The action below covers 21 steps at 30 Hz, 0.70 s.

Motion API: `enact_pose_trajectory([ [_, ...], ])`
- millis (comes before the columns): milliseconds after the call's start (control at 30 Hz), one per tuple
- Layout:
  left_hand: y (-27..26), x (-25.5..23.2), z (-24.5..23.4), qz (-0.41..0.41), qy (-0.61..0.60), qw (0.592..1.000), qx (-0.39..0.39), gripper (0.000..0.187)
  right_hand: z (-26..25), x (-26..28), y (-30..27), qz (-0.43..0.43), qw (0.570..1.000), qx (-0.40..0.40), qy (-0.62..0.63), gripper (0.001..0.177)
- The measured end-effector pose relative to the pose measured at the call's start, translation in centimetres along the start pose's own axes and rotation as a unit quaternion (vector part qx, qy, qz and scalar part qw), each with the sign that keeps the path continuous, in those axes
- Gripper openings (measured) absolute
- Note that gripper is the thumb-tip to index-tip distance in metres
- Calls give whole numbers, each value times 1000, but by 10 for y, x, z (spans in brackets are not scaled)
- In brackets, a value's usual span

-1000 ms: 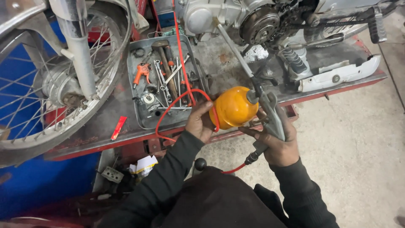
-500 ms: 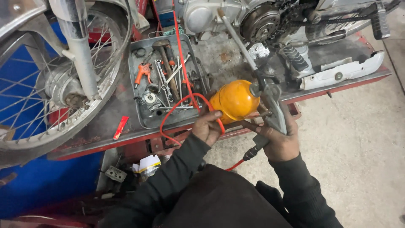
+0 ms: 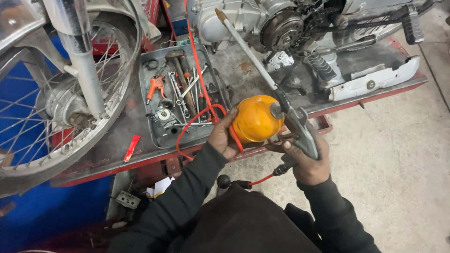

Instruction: The person uses a pneumatic air blower to clean the engine and chain area of a motorcycle mounted on a lift. They handle the blower and its hose, directing air at various parts of the motorcycle's exposed mechanical components.

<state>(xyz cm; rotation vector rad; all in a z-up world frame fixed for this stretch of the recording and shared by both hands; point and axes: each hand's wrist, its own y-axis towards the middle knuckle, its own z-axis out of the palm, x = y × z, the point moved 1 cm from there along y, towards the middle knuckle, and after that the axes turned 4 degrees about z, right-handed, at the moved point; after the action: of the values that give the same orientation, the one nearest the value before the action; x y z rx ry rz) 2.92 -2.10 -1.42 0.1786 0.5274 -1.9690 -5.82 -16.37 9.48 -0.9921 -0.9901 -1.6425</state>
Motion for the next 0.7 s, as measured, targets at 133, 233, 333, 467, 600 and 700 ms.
enact_pose_trajectory([
  [133, -17, 0, 25, 69, -56, 996, -12, 40, -7, -11, -1, 6, 1000, -25, -10, 48],
  [233, -23, 0, 31, 93, -67, 993, -15, 40, -22, -31, 2, -3, 999, -46, -19, 36],
  [333, -22, 1, 28, 101, -69, 992, -28, 41, -28, -42, 2, -4, 998, -61, -14, 32],
  [467, -15, 3, 15, 106, -64, 991, -53, 44, -18, -36, -3, 4, 997, -75, -23, 28],
  [600, -28, 1, 29, 98, -55, 992, -55, 46, -9, -33, -6, 2, 997, -61, -36, 27],
  [700, -31, -5, 33, 80, -21, 995, -50, 48, -6, -26, -5, -20, 997, -24, -65, 21],
])
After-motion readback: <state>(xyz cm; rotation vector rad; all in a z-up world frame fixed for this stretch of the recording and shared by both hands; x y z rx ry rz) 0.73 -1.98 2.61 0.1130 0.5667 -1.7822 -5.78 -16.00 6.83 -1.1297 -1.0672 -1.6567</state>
